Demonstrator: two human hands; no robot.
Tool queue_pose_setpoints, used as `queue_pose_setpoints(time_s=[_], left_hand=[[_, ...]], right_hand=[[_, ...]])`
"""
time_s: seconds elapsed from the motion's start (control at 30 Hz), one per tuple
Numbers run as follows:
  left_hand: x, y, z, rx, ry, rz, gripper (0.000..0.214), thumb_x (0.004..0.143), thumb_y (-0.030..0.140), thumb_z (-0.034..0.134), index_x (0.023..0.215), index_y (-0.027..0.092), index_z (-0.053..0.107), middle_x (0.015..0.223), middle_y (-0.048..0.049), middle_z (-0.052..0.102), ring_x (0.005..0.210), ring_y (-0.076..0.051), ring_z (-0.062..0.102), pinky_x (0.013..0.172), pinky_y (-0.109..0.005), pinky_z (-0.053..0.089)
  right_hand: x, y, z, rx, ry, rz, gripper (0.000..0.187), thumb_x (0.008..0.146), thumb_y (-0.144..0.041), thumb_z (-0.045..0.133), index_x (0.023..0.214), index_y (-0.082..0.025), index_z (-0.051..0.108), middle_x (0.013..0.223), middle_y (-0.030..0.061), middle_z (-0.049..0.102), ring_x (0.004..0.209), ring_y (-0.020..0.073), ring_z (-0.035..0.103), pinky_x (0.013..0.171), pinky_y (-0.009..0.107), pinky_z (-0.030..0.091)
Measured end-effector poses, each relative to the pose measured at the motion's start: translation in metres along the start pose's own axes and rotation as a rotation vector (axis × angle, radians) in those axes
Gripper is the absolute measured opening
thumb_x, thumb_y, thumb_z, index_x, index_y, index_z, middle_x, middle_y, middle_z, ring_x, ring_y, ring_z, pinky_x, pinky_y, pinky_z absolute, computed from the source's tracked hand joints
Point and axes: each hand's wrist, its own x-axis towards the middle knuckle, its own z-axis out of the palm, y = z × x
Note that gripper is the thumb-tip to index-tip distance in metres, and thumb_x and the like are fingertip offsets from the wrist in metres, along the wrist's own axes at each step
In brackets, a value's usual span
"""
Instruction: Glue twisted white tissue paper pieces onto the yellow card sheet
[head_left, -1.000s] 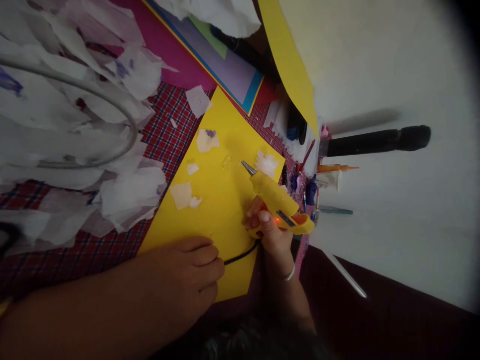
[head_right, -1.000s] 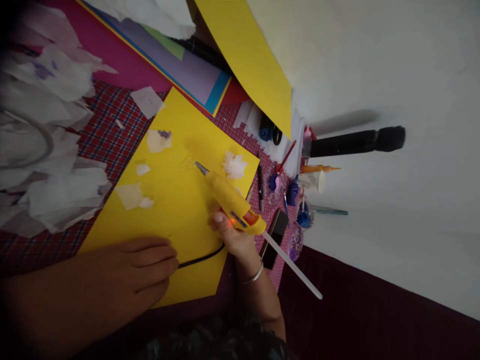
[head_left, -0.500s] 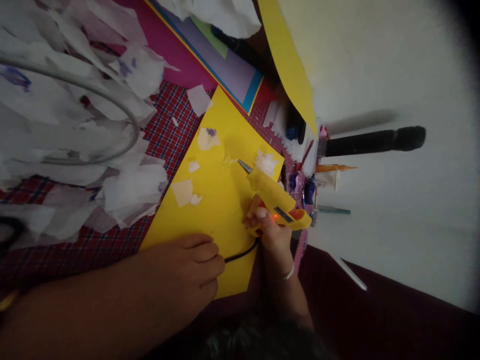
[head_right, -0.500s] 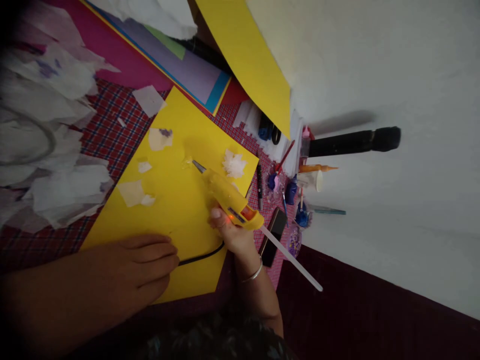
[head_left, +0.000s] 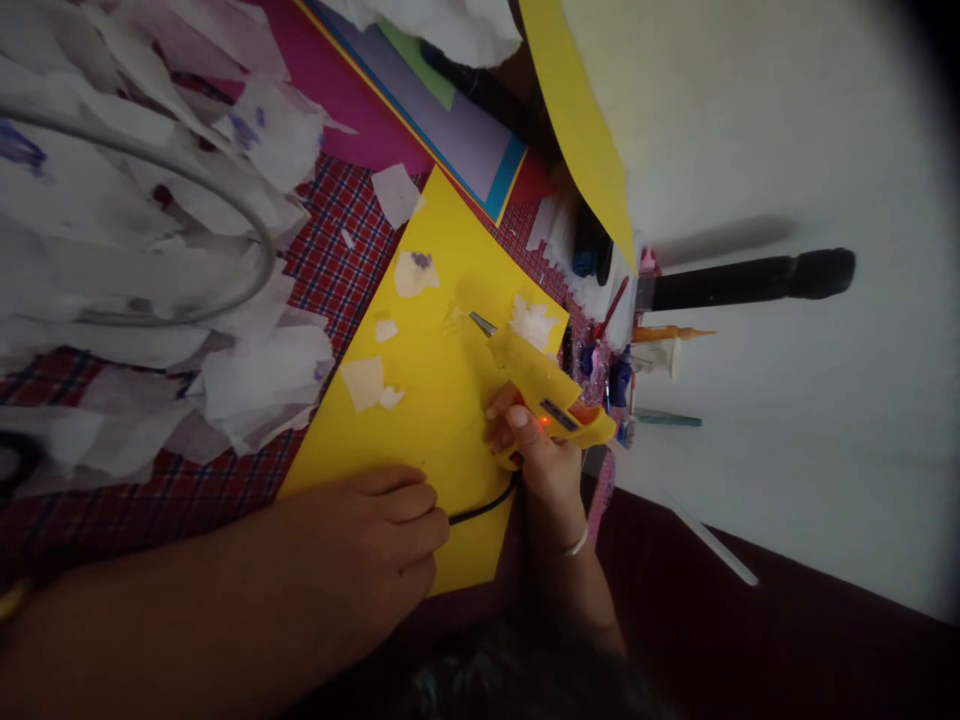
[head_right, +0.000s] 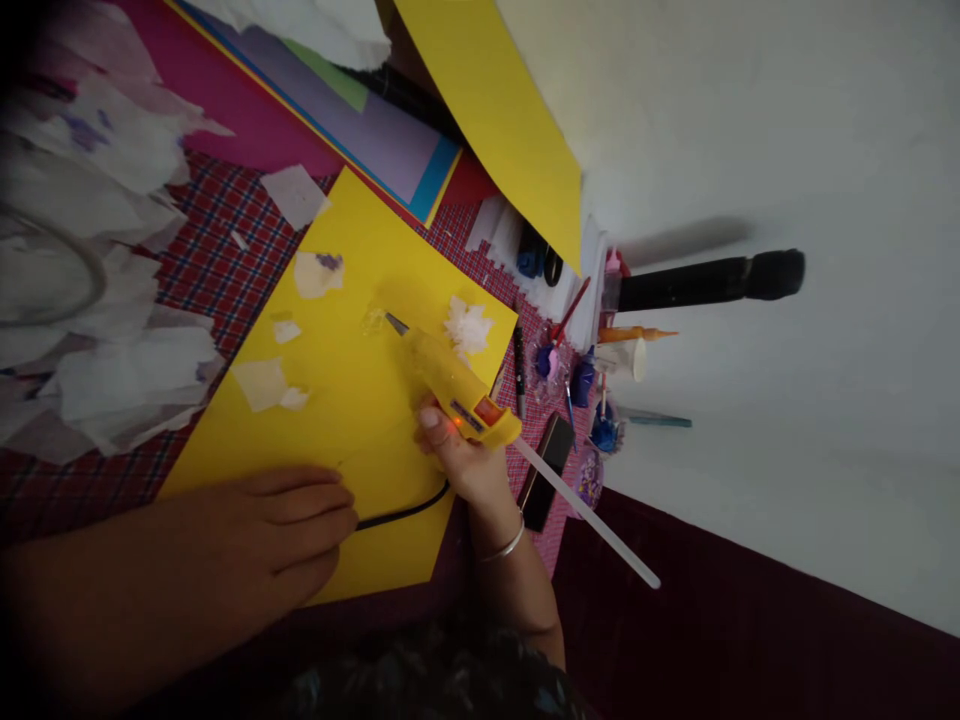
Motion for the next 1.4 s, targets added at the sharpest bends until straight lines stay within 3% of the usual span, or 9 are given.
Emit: queue_pose_setpoints(time_s=[0.17,0.37,0.67,0.87,1.07,1.4], left_hand=[[-0.001,0.001,0.000,-0.016,-0.002,-0.005,0.008,0.095,0.026,0.073,0.091,0.020,0.075,0.100,-0.0029,0.074,0.098,-0.021,0.063,0.097,-0.036,0.049],[-0.002,0.002,0.001,-0.040,0.006,-0.021,0.004,0.094,0.024,0.073,0.092,0.020,0.075,0.102,-0.0036,0.074,0.100,-0.020,0.063,0.100,-0.036,0.049],[-0.001,0.002,-0.001,-0.018,0.003,-0.015,0.009,0.096,0.027,0.072,0.090,0.020,0.074,0.100,-0.0021,0.075,0.096,-0.020,0.064,0.096,-0.035,0.049],[-0.002,0.002,-0.001,-0.047,-0.021,-0.025,0.010,0.098,0.023,0.067,0.091,0.020,0.074,0.102,-0.0048,0.075,0.098,-0.021,0.065,0.099,-0.035,0.049],[-0.002,0.001,0.000,-0.055,0.012,-0.003,0.013,0.099,0.024,0.063,0.096,0.019,0.075,0.105,-0.0055,0.075,0.100,-0.022,0.063,0.103,-0.037,0.048],[-0.003,0.002,-0.001,-0.045,0.012,-0.008,0.011,0.098,0.025,0.067,0.093,0.020,0.075,0.104,-0.0039,0.075,0.098,-0.021,0.063,0.100,-0.037,0.049]], right_hand=[[0.003,-0.005,0.002,0.038,-0.013,-0.013,0.036,0.087,-0.057,0.074,0.079,-0.023,0.069,0.057,-0.0015,0.062,0.049,0.0143,0.061,0.046,0.027,0.050],[0.003,-0.001,0.002,0.036,-0.008,0.005,0.039,0.086,-0.063,0.072,0.084,-0.023,0.070,0.069,0.0018,0.071,0.050,0.0147,0.062,0.046,0.029,0.052],[-0.003,0.008,-0.001,0.056,-0.017,-0.021,0.026,0.090,-0.050,0.075,0.094,-0.024,0.076,0.084,0.0041,0.076,0.055,0.0142,0.065,0.050,0.028,0.056],[-0.003,0.005,-0.001,0.003,-0.014,0.000,0.034,0.090,-0.057,0.072,0.092,-0.024,0.075,0.080,0.0044,0.074,0.057,0.0161,0.066,0.053,0.031,0.058],[0.000,0.007,-0.004,0.063,-0.063,-0.048,0.030,0.092,-0.055,0.070,0.094,-0.025,0.073,0.081,0.0023,0.073,0.056,0.0137,0.062,0.052,0.029,0.057],[-0.004,0.005,-0.001,0.085,-0.025,-0.031,0.027,0.093,-0.052,0.070,0.095,-0.025,0.072,0.089,0.0027,0.074,0.058,0.0135,0.063,0.053,0.029,0.056]])
